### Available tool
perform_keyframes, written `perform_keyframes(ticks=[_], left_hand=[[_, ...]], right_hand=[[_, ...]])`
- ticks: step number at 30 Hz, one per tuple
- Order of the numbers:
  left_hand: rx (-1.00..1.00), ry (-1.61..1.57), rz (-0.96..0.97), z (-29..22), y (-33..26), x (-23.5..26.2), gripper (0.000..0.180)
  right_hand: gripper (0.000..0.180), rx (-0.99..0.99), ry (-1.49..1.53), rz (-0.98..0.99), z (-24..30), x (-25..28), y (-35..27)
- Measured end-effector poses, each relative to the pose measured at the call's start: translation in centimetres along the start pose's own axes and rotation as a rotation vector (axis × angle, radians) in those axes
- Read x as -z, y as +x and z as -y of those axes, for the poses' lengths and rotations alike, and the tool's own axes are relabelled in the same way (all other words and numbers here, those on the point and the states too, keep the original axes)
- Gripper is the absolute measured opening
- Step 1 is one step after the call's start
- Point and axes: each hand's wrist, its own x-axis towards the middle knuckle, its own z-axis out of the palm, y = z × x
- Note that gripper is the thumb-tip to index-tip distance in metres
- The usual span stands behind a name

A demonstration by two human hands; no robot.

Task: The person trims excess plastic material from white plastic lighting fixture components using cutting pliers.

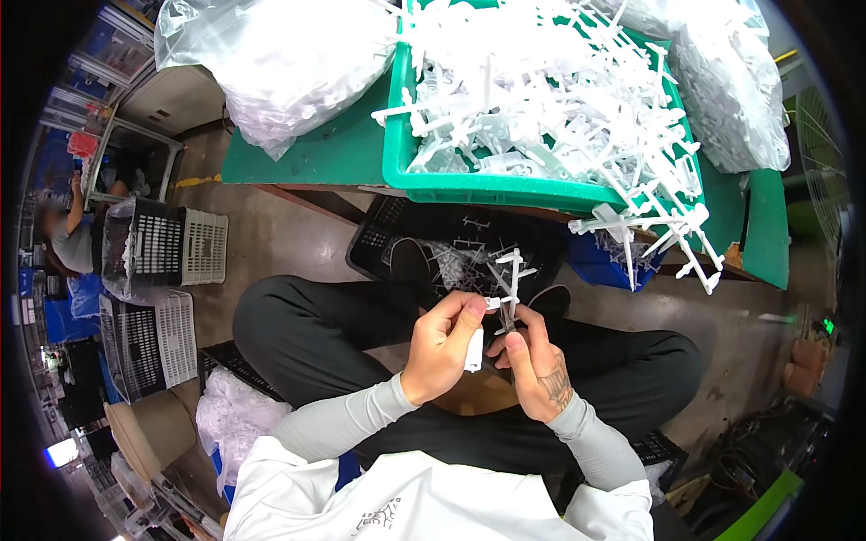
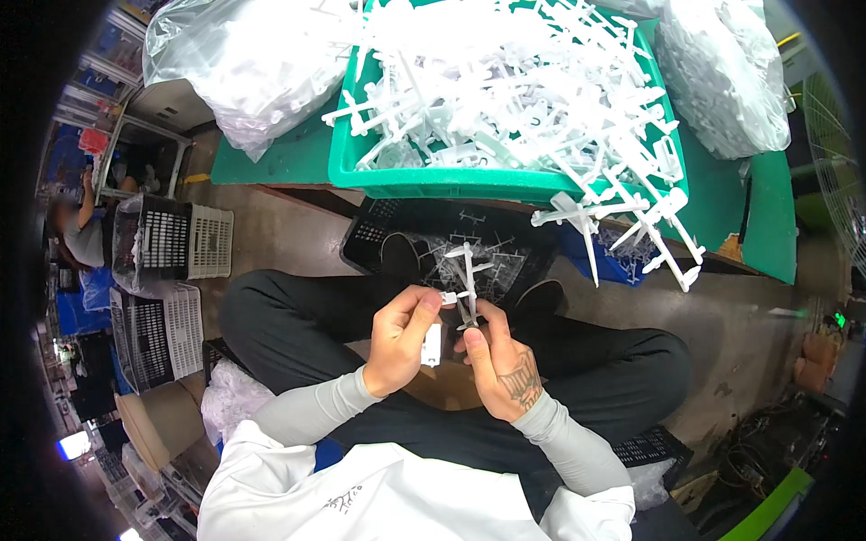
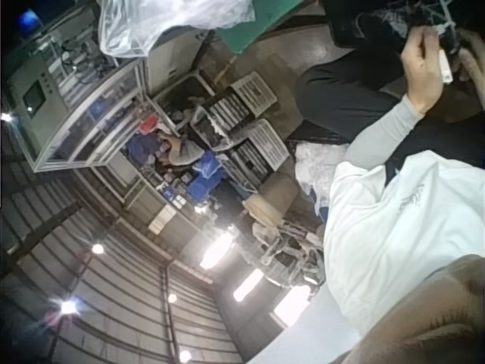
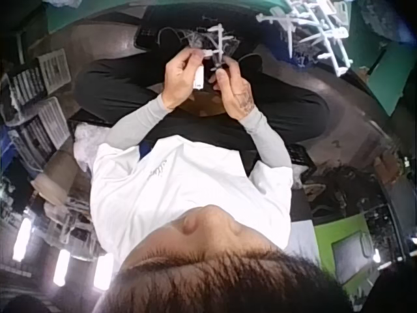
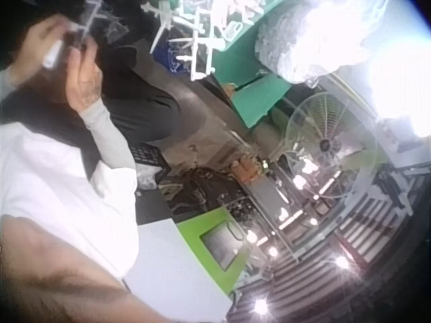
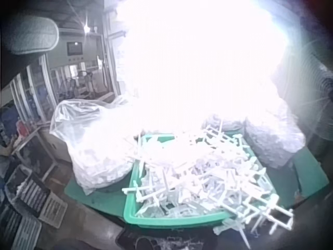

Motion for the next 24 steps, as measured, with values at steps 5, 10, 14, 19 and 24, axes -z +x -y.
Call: perform_keyframes(ticks=[5, 10, 14, 19, 24], left_hand=[[0.061, -0.052, 0.03, -0.2, -0.2, -0.2, 0.025], [0.052, -0.036, 0.03, 0.4, 0.2, 0.1, 0.025], [0.073, -0.018, -0.017, 0.4, 0.5, 0.1, 0.026], [-0.288, 0.181, -0.149, -5.5, 1.9, 1.8, 0.02], [-1.137, 0.525, -0.649, -23.4, 9.0, 6.8, 0.018]], right_hand=[[0.038, -0.034, -0.052, 0.001, 0.4, 0.3, 0.1], [0.035, -0.021, -0.132, -0.008, 0.2, 0.2, 0.4], [0.039, -0.044, -0.182, -0.018, -0.7, -0.5, 0.9], [0.07, -0.254, -0.004, -0.021, -0.6, 0.0, 1.2], [0.073, -0.156, -0.029, 0.008, -0.9, -0.3, 0.9]])
